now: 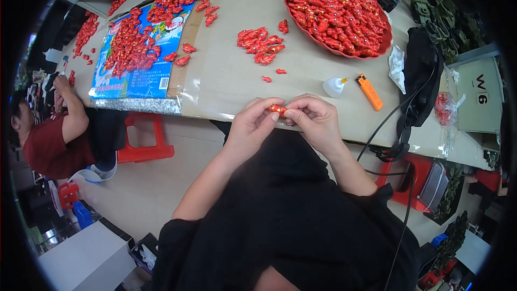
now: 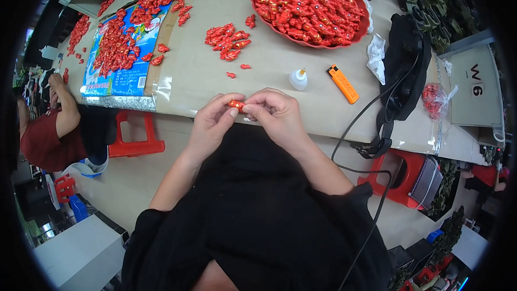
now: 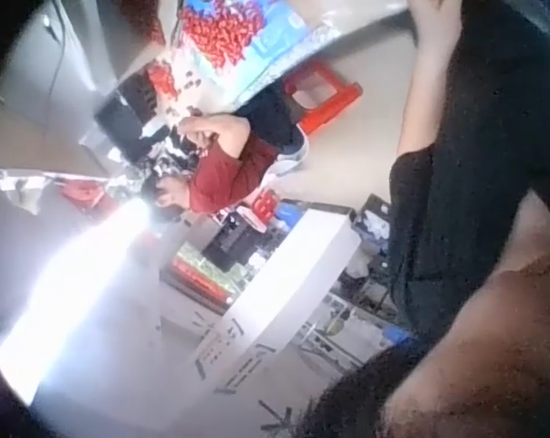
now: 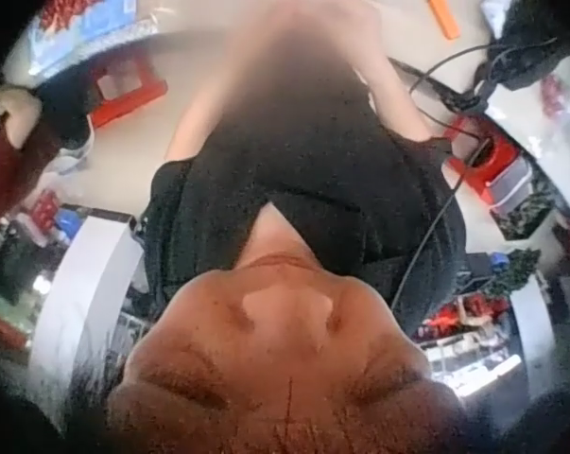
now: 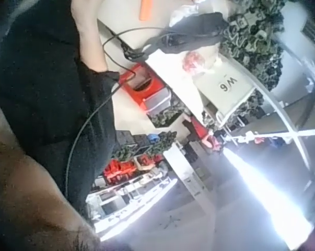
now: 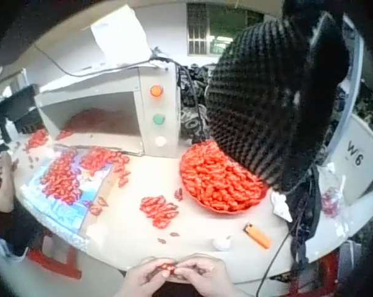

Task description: The person assembles plastic toys by applying glue from a squeeze bottle to toy parts, pressing the pieces together by hand, and placing finished toys into a tray.

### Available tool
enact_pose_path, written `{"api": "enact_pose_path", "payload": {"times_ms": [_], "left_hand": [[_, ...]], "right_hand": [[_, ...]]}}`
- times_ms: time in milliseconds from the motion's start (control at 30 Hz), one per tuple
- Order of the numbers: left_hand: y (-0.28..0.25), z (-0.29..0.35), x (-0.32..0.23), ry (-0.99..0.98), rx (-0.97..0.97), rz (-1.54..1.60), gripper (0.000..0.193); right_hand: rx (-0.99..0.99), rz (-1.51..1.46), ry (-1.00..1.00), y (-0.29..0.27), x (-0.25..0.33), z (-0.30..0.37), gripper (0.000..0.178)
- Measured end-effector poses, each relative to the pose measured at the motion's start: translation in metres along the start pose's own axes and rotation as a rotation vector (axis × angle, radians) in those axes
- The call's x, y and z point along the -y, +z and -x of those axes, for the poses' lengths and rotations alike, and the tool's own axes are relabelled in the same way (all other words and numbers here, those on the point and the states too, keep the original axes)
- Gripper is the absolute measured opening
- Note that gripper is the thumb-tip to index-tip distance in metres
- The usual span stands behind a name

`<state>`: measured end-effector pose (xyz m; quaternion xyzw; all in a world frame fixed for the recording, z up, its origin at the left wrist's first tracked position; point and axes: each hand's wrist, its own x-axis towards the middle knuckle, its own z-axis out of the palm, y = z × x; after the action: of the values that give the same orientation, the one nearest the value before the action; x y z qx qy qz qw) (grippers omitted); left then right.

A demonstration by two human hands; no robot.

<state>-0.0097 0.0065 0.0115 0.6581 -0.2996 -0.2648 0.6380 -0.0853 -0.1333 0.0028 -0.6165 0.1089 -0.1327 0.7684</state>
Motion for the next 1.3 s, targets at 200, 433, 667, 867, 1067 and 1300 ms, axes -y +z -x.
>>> {"api": "enact_pose_path", "payload": {"times_ms": [200, 433, 667, 867, 1067, 1300], "left_hand": [[-0.004, -0.001, 0.005, 0.040, 0.021, 0.104, 0.025], [-0.001, -0.002, 0.005, 0.011, 0.041, 0.341, 0.026], [-0.001, -0.003, 0.005, 0.028, 0.032, 0.307, 0.023], [-0.007, -0.003, 0.009, -0.042, 0.098, 0.236, 0.023], [0.000, -0.002, -0.002, -0.113, 0.019, 0.225, 0.024], [-0.003, -0.004, -0.002, -0.156, 0.061, 0.239, 0.024]], "right_hand": [[-0.016, 0.110, -0.176, 0.000, -0.003, 0.003, 0.007], [0.019, 0.169, -0.236, 0.001, 0.001, 0.003, 0.009], [0.026, 0.210, -0.260, -0.001, 0.000, 0.002, 0.010], [0.007, 0.031, -0.134, -0.001, 0.000, 0.003, 0.008], [0.022, -0.102, 0.044, -0.004, 0.001, 0.002, 0.008], [0.007, -0.107, 0.025, -0.002, 0.001, 0.001, 0.007]]}}
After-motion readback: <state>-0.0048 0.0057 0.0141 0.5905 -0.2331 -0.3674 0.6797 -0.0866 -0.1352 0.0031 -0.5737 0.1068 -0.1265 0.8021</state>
